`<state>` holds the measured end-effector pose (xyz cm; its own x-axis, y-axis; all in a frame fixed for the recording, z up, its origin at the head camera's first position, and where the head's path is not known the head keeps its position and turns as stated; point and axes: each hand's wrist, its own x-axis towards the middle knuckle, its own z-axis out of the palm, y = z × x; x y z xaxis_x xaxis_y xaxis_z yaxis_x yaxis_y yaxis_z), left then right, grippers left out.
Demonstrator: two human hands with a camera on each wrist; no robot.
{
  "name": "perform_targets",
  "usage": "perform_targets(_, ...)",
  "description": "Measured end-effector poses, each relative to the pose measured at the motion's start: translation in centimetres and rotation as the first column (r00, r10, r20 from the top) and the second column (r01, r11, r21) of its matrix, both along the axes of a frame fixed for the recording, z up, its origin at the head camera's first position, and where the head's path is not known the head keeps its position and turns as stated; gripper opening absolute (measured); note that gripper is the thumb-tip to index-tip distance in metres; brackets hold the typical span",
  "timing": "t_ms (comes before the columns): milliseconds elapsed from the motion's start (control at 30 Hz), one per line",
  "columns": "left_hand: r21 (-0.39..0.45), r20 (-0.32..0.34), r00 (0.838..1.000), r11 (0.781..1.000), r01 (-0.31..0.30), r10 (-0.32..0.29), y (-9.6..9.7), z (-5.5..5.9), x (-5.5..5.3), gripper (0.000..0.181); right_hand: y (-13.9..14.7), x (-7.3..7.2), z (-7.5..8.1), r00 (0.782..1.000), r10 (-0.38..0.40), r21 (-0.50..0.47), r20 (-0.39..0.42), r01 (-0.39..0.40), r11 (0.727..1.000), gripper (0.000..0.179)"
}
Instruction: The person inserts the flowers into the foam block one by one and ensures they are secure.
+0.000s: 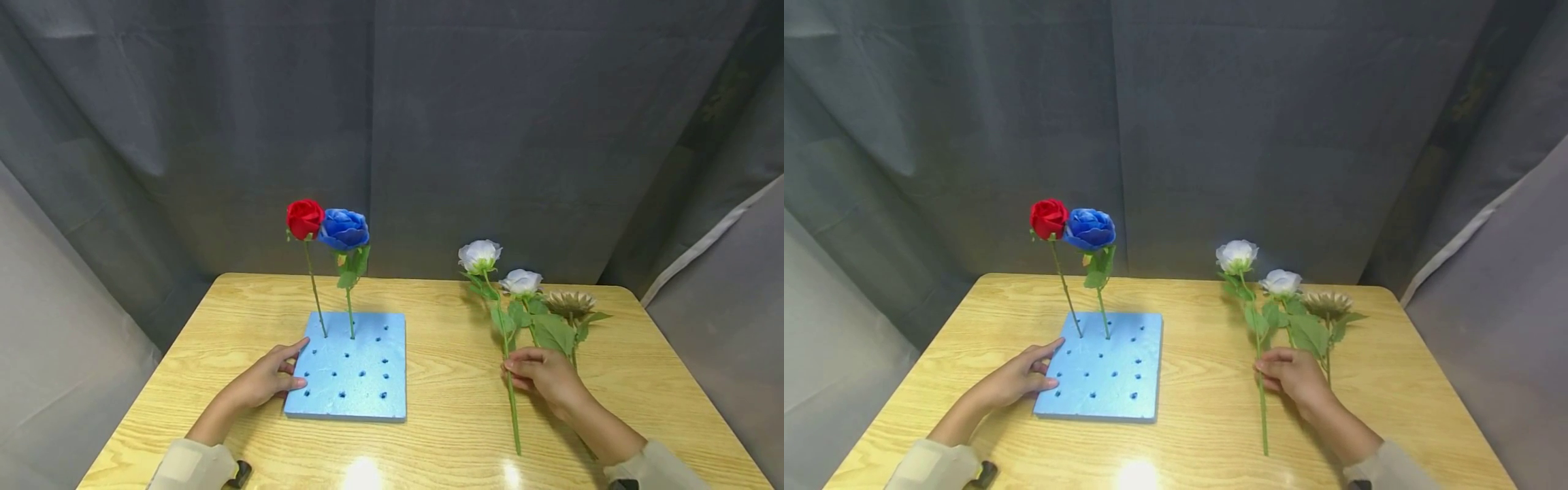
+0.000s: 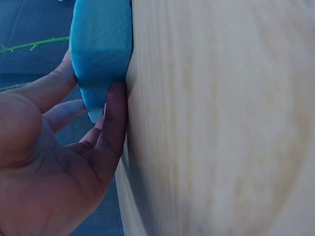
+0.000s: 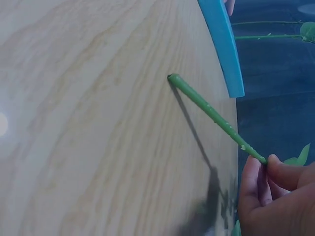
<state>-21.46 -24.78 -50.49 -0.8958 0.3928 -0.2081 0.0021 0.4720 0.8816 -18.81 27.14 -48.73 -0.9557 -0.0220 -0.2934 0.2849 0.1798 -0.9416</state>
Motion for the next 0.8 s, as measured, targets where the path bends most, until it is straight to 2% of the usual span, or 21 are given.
perform_targets(333,-0.011,-0.006,1.0,1.0,-0.002,0.002,0.1,0.1,0.0,0.082,-1.1,-0.2,1.1,0.998,0.02,-0.004,-0.067,-0.021,1.0,0.035)
perform_targets(600,-0.022,-0.012,1.0,1.0,0.003,-0.003,0.0,0.2,0.1,0.082,-2.4,-0.8,1.6,0.989,0.023,-0.021,-0.145,-0.027,0.999,0.03)
perform_targets(800,-0.013,-0.01,1.0,1.0,0.007,-0.007,0.0,0.0,0.0,0.082,-3.6,-1.3,2.1,0.976,0.017,0.001,-0.215,-0.017,1.0,0.028)
